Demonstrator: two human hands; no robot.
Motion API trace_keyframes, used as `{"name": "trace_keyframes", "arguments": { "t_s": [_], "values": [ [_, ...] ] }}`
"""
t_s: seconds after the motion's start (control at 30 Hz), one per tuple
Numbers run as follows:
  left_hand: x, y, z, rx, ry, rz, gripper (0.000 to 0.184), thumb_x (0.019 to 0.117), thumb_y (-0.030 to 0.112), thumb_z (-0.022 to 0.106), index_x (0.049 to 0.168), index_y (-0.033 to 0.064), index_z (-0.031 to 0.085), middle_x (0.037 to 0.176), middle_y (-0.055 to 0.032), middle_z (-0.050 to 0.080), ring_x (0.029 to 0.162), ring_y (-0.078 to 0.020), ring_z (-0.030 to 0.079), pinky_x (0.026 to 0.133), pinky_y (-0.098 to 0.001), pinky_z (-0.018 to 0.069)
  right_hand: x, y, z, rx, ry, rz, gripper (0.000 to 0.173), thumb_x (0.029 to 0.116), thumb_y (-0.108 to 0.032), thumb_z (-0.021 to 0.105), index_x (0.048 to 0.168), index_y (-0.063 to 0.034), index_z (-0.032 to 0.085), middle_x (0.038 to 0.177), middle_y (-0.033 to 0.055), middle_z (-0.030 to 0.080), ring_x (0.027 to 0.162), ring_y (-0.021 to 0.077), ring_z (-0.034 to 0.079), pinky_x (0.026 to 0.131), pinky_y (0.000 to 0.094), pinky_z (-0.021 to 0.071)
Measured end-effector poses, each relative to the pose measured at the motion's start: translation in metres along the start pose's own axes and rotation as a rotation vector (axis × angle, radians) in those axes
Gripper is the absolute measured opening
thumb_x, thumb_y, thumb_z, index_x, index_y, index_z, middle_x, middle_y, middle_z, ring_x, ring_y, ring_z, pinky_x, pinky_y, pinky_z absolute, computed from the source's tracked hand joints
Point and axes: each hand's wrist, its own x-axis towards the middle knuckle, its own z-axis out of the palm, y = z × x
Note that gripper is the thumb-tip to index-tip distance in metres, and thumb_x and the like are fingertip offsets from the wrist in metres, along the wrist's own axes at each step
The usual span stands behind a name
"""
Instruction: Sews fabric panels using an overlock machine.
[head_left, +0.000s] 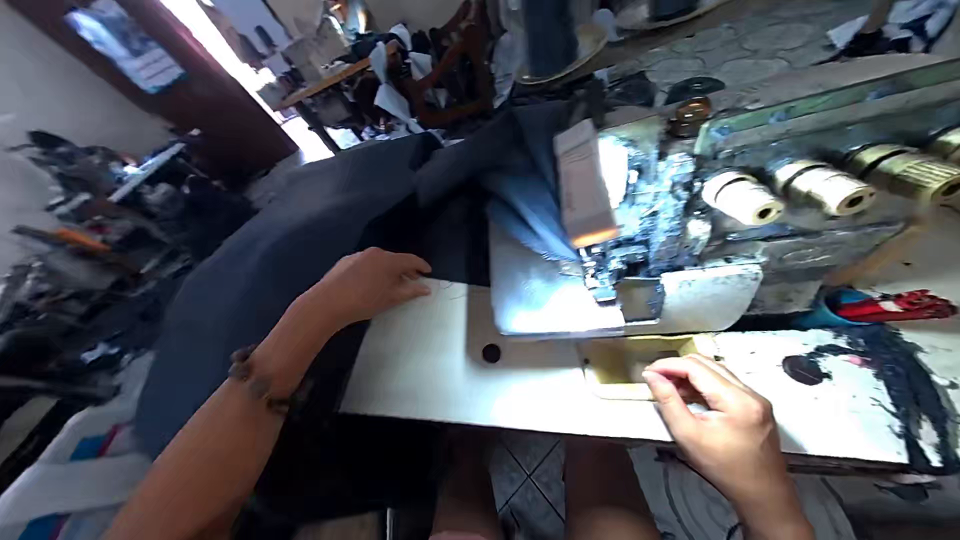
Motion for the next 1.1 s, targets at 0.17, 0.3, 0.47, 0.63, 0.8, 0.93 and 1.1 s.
{"name": "trace_keyframes", "arguments": {
  "t_s": [0.17, 0.3, 0.47, 0.63, 0.8, 0.93, 1.1],
  "values": [
    [-0.123, -0.048, -0.001, 0.038, 0.37, -0.42, 0.043, 0.0972, 0.028, 0.073, 0.124, -0.0045, 0.063, 0.118, -0.0283, 0.065, 0.109, -0.048, 0.065, 0.093, -0.0689, 0.0493, 0.0, -0.007, -0.003, -0.039, -0.031, 0.009, 0.032, 0.0965, -0.026, 0.056, 0.09, 0.0007, 0.073, 0.083, 0.0126, 0.069, 0.075, 0.0127, 0.063, 0.071, 0.0261, 0.0513],
    [-0.143, -0.071, 0.034, -0.052, 0.551, -0.435, 0.04, 0.0935, 0.022, 0.077, 0.118, -0.0073, 0.065, 0.116, -0.0309, 0.064, 0.108, -0.0486, 0.063, 0.094, -0.0657, 0.0494, 0.001, -0.012, -0.004, -0.049, -0.009, 0.015, 0.034, 0.0978, -0.023, 0.055, 0.091, 0.0068, 0.071, 0.082, 0.0182, 0.068, 0.072, 0.0109, 0.061, 0.068, 0.0232, 0.0489],
    [-0.139, -0.081, 0.028, -0.146, 0.622, -0.351, 0.021, 0.1019, 0.011, 0.062, 0.104, -0.0069, 0.072, 0.099, -0.0254, 0.071, 0.098, -0.0422, 0.069, 0.091, -0.062, 0.0514, 0.0, -0.014, -0.008, -0.052, 0.018, 0.036, 0.033, 0.0982, -0.021, 0.056, 0.091, 0.0075, 0.071, 0.082, 0.0168, 0.067, 0.073, 0.0052, 0.059, 0.068, 0.0183, 0.0474],
    [-0.139, -0.088, 0.0, -0.289, 0.528, -0.474, 0.026, 0.1055, 0.017, 0.058, 0.109, -0.0061, 0.069, 0.102, -0.0255, 0.069, 0.098, -0.0404, 0.067, 0.091, -0.0616, 0.049, -0.003, -0.014, -0.007, -0.06, 0.035, -0.008, 0.032, 0.0975, -0.02, 0.056, 0.09, 0.0079, 0.071, 0.081, 0.0179, 0.068, 0.072, 0.0064, 0.061, 0.069, 0.0188, 0.0485],
    [-0.138, -0.092, -0.002, -0.367, 0.559, -0.485, 0.028, 0.1065, 0.019, 0.056, 0.11, -0.0053, 0.068, 0.105, -0.0244, 0.069, 0.1, -0.0376, 0.066, 0.092, -0.0593, 0.0483, -0.003, -0.014, -0.008, 0.005, 0.075, 0.034, 0.031, 0.0983, -0.018, 0.058, 0.091, 0.01, 0.07, 0.082, 0.0148, 0.067, 0.072, -0.0005, 0.058, 0.069, 0.0138, 0.0473],
    [-0.141, -0.07, -0.004, -0.322, 0.588, -0.553, 0.034, 0.1109, 0.019, 0.044, 0.121, -0.0097, 0.058, 0.11, -0.0319, 0.065, 0.107, -0.0467, 0.064, 0.095, -0.0648, 0.0469, -0.02, -0.047, -0.005, 0.475, 0.044, 0.282, 0.013, 0.0977, -0.009, 0.051, 0.092, -0.009, 0.063, 0.08, -0.0131, 0.064, 0.07, -0.0071, 0.06, 0.068, 0.0132, 0.0528],
    [-0.178, 0.028, 0.024, -0.375, 0.38, -0.327, 0.035, 0.1116, 0.017, 0.041, 0.135, -0.0047, 0.055, 0.115, -0.0274, 0.067, 0.103, -0.0405, 0.068, 0.092, -0.0592, 0.0534, -0.066, -0.114, 0.034, 0.992, -0.611, 0.466, 0.036, 0.1062, -0.037, 0.047, 0.114, -0.0102, 0.069, 0.098, -0.0038, 0.074, 0.085, 0.0088, 0.07, 0.078, 0.0298, 0.06]
  ]
}}
